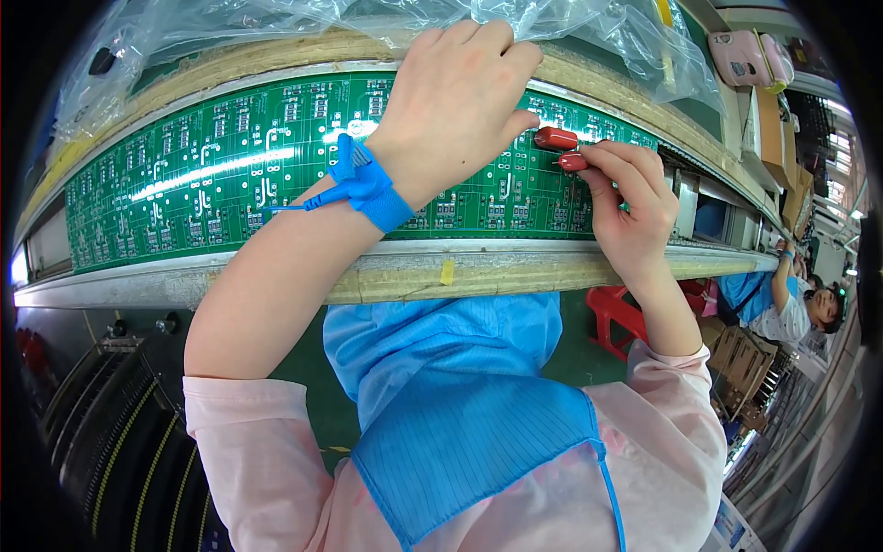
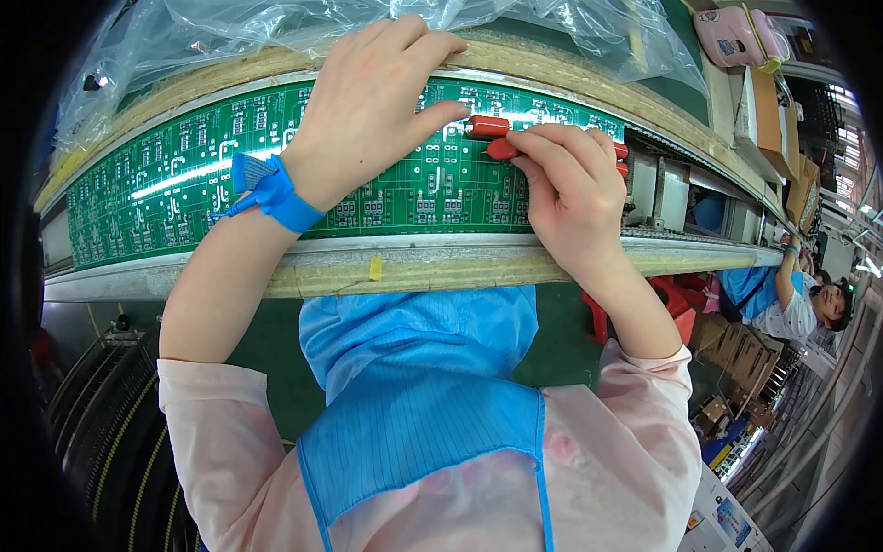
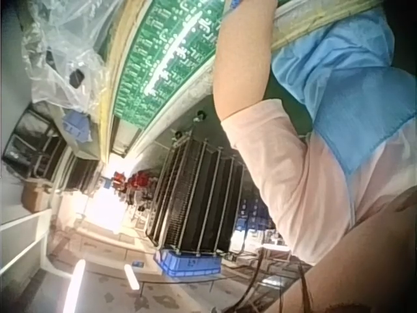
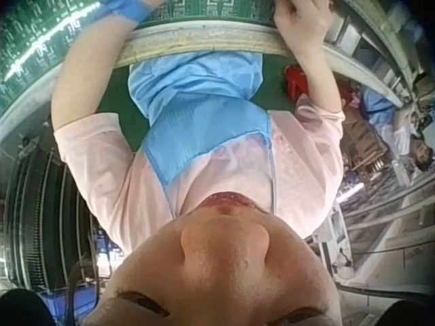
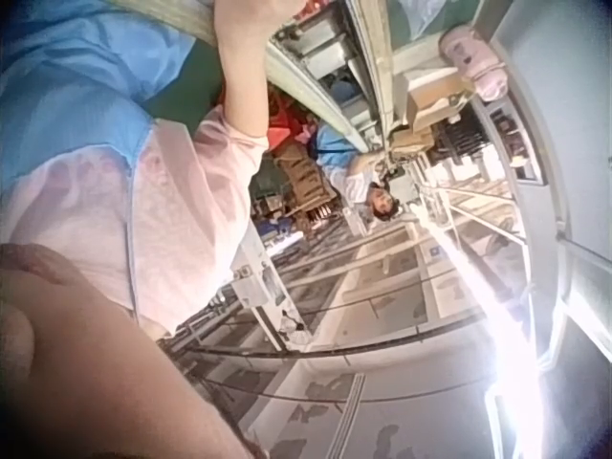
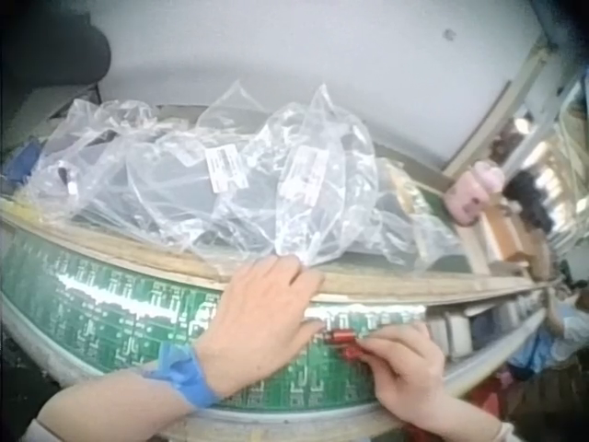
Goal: The person places red electronic components onto a printed circuit board strip by hand.
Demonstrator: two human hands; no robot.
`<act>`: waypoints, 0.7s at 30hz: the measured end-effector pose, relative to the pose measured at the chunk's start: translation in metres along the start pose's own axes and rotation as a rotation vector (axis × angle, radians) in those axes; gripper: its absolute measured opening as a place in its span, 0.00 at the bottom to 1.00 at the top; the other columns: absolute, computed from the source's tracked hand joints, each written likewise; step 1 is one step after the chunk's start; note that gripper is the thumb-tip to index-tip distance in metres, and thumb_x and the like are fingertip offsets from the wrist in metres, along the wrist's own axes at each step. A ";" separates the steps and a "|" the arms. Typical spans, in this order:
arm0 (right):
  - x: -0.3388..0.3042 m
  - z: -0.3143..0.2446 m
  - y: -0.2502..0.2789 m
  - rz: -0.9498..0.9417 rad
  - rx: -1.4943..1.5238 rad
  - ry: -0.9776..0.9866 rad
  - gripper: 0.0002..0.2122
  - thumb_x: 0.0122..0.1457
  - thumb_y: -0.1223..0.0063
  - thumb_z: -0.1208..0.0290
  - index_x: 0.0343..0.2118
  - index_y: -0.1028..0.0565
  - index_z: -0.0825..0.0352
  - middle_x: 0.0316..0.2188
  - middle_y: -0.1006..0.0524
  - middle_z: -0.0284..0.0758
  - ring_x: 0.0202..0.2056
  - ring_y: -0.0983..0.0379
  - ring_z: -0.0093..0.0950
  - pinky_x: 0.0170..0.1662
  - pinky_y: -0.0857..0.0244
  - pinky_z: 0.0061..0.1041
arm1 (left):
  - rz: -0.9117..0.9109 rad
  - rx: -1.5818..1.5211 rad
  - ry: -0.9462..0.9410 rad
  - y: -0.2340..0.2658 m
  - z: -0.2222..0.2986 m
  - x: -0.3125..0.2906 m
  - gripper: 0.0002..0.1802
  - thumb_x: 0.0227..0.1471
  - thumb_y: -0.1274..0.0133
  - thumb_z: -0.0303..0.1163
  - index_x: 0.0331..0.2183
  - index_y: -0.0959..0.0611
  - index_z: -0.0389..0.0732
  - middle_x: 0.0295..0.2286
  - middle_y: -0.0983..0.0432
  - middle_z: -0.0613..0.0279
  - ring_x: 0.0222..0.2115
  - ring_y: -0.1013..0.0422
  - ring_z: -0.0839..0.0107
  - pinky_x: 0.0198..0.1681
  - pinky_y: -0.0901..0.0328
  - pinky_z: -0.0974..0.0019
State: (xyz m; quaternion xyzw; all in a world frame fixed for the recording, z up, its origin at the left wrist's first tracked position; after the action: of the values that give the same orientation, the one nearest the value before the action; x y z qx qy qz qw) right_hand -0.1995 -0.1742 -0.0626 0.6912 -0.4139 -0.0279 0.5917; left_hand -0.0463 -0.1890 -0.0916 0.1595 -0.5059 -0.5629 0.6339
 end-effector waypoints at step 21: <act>0.005 -0.021 -0.015 -0.036 -0.045 0.020 0.13 0.44 0.38 0.83 0.36 0.20 0.69 0.32 0.24 0.35 0.33 0.26 0.34 0.36 0.33 0.30 | 0.009 -0.008 -0.003 0.001 0.001 -0.001 0.24 0.40 0.35 0.37 0.41 0.21 0.41 0.33 0.28 0.58 0.39 0.29 0.57 0.42 0.35 0.56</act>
State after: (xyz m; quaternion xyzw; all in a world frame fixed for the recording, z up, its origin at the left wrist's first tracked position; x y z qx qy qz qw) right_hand -0.1772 -0.1612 -0.0668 0.6856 -0.3945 -0.0408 0.6105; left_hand -0.0465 -0.1880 -0.0911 0.1537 -0.5054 -0.5624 0.6362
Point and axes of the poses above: each hand's wrist, its own x-axis towards the middle knuckle, its own y-axis out of the back of the hand, z = x × y, the point moved 9 cm from there along x, towards the middle knuckle
